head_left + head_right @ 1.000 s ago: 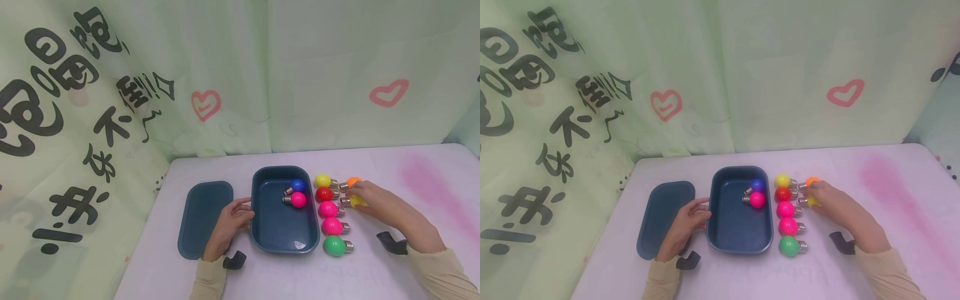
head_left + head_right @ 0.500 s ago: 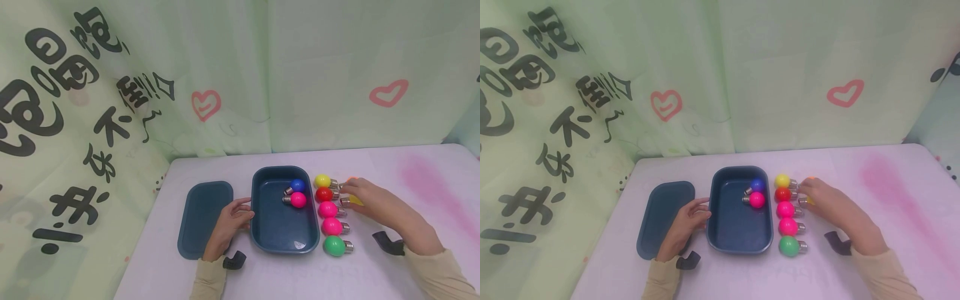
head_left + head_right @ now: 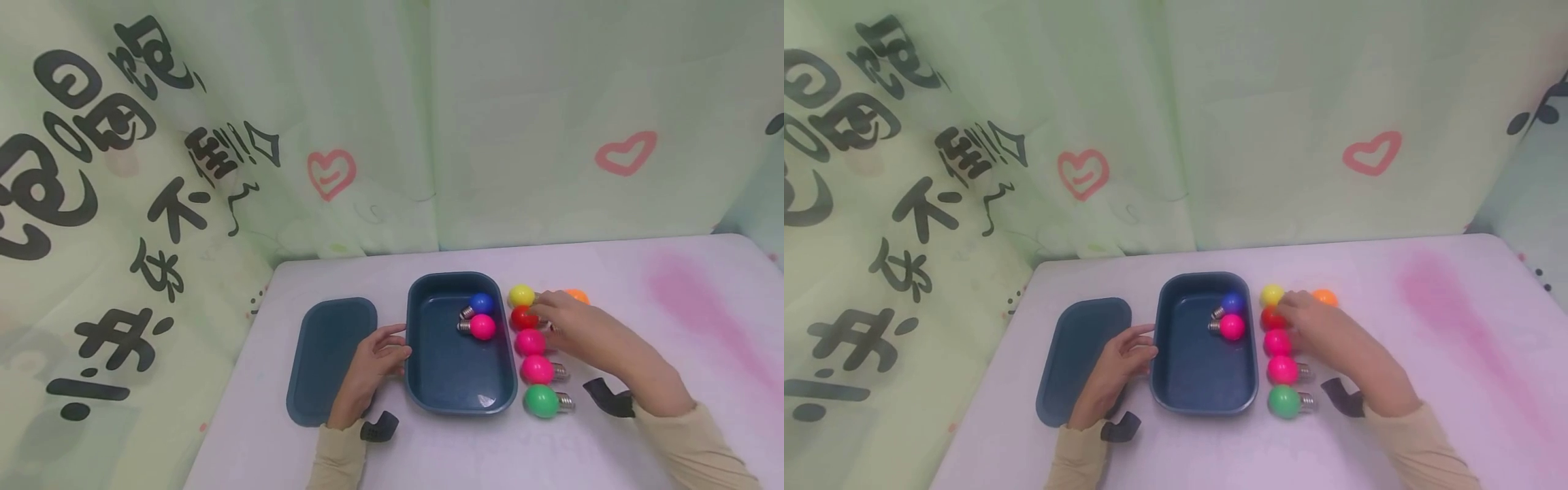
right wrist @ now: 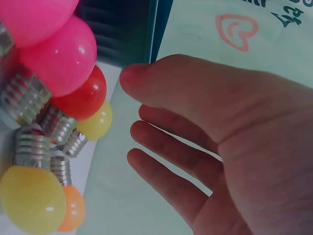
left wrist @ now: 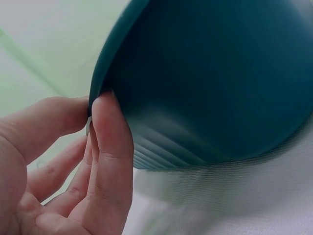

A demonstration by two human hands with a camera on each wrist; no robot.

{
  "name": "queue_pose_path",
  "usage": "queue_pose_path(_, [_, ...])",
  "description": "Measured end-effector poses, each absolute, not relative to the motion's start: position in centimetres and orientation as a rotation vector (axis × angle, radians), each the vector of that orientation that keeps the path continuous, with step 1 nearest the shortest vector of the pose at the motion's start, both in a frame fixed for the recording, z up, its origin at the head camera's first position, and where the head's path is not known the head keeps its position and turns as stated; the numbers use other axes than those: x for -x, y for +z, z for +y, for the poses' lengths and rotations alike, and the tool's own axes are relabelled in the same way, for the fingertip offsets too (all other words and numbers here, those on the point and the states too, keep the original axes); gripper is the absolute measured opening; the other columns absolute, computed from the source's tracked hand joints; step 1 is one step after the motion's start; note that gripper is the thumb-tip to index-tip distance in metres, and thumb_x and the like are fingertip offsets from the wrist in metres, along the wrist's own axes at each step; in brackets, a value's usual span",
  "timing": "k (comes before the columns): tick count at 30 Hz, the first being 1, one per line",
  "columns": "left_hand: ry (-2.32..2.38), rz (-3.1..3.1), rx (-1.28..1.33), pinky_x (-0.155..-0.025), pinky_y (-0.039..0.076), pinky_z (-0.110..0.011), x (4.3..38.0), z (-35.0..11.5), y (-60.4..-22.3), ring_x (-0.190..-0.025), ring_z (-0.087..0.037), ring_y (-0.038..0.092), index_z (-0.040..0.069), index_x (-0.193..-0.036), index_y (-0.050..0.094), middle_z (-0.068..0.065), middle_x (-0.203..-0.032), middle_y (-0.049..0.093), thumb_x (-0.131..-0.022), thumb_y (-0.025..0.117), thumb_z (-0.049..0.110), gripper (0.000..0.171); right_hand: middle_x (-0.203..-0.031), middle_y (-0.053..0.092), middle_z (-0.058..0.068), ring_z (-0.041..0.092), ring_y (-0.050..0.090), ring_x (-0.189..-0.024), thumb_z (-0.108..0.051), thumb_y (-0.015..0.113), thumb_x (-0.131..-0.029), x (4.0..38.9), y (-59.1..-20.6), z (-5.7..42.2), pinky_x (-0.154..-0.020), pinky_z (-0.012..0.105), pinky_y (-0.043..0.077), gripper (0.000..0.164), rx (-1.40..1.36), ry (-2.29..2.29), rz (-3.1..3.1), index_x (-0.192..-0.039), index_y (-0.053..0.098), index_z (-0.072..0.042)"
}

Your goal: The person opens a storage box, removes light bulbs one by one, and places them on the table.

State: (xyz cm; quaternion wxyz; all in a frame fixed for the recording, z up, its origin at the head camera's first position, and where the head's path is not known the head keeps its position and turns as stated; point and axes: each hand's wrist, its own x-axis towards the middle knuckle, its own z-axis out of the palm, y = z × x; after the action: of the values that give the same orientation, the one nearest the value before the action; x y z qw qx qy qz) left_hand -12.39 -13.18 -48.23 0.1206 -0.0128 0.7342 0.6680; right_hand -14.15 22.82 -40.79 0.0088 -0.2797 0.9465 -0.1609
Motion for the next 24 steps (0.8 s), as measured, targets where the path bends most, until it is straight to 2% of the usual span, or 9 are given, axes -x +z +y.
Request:
queue_pose_path(9, [1.955,2.145,0.035,-0.073,0.057,-0.029,12.3,-13.2,-48.2,-0.09,-0.017,0.065,0.015,-0.135,0.059,-0.009,-0.111,0.066,-0.089,0.075,0.021,0.049,-0.111,0.065,0.009,0.026,0.062,-0.102,-0.008,0.085,-0.075,14.4,-40.9,21.4,-0.079,0.038,0.059,0.038,1.091,-0.513,2.977,-0.11,0.071,-0.006])
queue_pose_path(15, [1.961,2.137,0.033,-0.073,0.057,-0.029,12.4,-13.1,-48.2,-0.089,-0.016,0.065,0.014,-0.134,0.06,-0.008,-0.109,0.066,-0.088,0.076,0.021,0.049,-0.111,0.064,0.01,0.026,0.062,-0.1,-0.009,0.085,-0.076,14.5,-41.0,20.6,-0.077,0.037,0.059,0.042,1.108,-0.485,2.985,-0.115,0.069,-0.004])
queue_pose_path(24, [1.959,2.133,0.042,-0.073,0.057,-0.029,12.5,-13.1,-48.4,-0.089,-0.016,0.065,0.014,-0.134,0.06,-0.008,-0.109,0.066,-0.088,0.076,0.021,0.049,-0.106,0.064,0.007,0.022,0.062,-0.094,-0.008,0.079,-0.08,14.8,-41.0,19.2,-0.075,0.035,0.059,0.033,1.128,-0.504,2.987,-0.112,0.07,-0.004])
